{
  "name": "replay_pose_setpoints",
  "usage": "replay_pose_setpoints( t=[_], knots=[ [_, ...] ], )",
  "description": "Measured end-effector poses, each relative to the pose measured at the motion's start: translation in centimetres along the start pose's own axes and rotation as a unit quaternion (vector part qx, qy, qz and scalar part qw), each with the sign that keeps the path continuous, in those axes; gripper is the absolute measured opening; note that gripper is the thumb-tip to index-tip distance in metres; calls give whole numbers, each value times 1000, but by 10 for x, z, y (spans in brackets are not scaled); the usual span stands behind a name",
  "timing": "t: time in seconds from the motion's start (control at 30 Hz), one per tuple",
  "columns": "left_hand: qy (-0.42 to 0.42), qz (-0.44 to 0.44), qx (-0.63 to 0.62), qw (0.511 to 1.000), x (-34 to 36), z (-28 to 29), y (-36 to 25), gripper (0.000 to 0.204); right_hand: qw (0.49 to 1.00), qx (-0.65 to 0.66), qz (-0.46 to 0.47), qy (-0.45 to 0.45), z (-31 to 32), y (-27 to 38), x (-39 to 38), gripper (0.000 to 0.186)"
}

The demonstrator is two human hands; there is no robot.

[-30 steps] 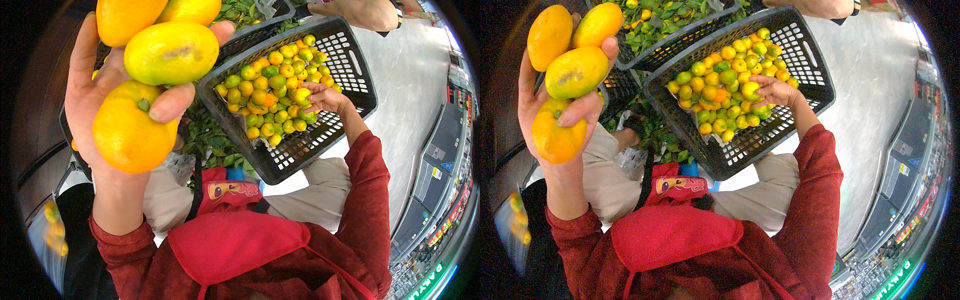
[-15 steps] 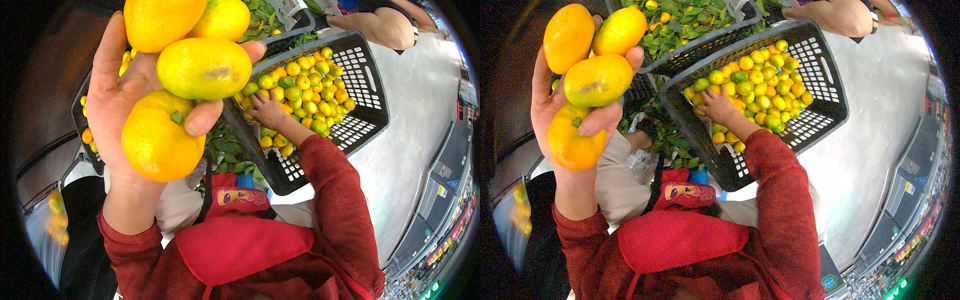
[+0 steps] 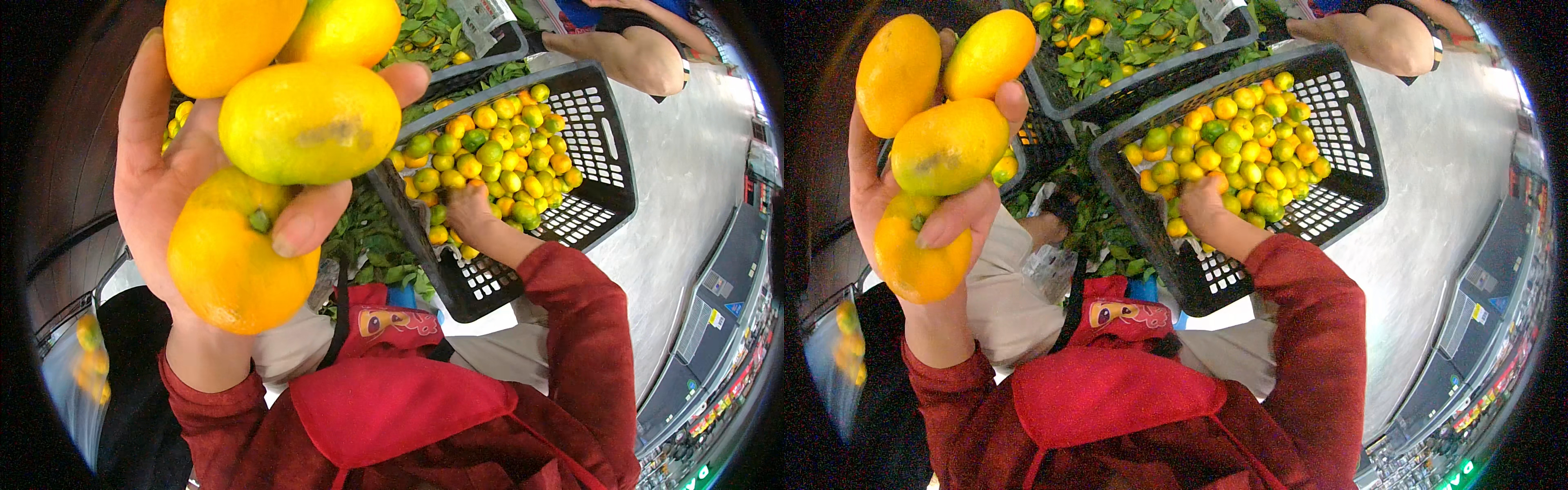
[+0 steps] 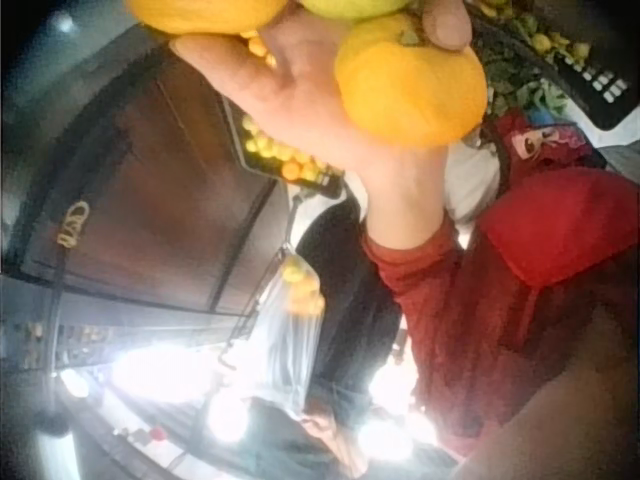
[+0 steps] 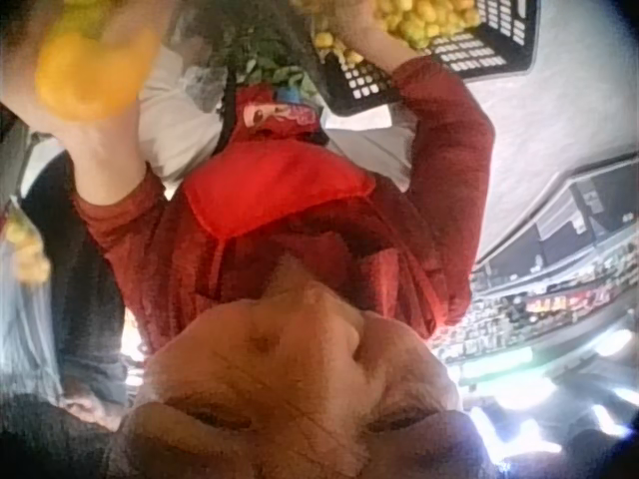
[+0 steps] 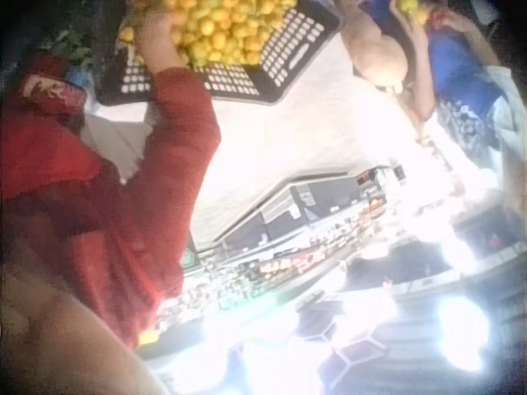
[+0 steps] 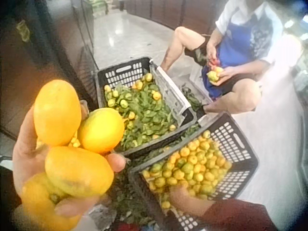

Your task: The person selects small citrus fruits from crates, removes leaves, and places them into a plastic bag held by another person. The person also uses scissors to trim leaves from the fruit stems.

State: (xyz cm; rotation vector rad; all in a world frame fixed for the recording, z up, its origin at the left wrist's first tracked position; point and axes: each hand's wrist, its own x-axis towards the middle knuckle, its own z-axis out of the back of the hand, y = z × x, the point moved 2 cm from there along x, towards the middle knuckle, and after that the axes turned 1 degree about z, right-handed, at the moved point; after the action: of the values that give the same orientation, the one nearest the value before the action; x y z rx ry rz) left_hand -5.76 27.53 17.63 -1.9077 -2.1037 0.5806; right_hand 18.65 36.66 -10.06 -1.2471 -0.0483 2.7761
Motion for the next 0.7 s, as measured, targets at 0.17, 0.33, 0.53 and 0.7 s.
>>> replay_pose_setpoints(
  t=[0.17,0.33,0.53,0.7],
  knots=[
    [-79,-2,15,997,2,-13,4,62,966,29,31,-256,-7,4,71,24],
    [-85,1,14,996,-2,-4,-3,63,983,88,-6,-158,-8,-6,71,28],
    [120,38,-36,991,7,3,2,65,990,44,3,135,7,-38,23,34],
    [-36,-10,-101,994,-1,0,18,65,898,213,-159,-350,16,-19,77,28]
  ],
)
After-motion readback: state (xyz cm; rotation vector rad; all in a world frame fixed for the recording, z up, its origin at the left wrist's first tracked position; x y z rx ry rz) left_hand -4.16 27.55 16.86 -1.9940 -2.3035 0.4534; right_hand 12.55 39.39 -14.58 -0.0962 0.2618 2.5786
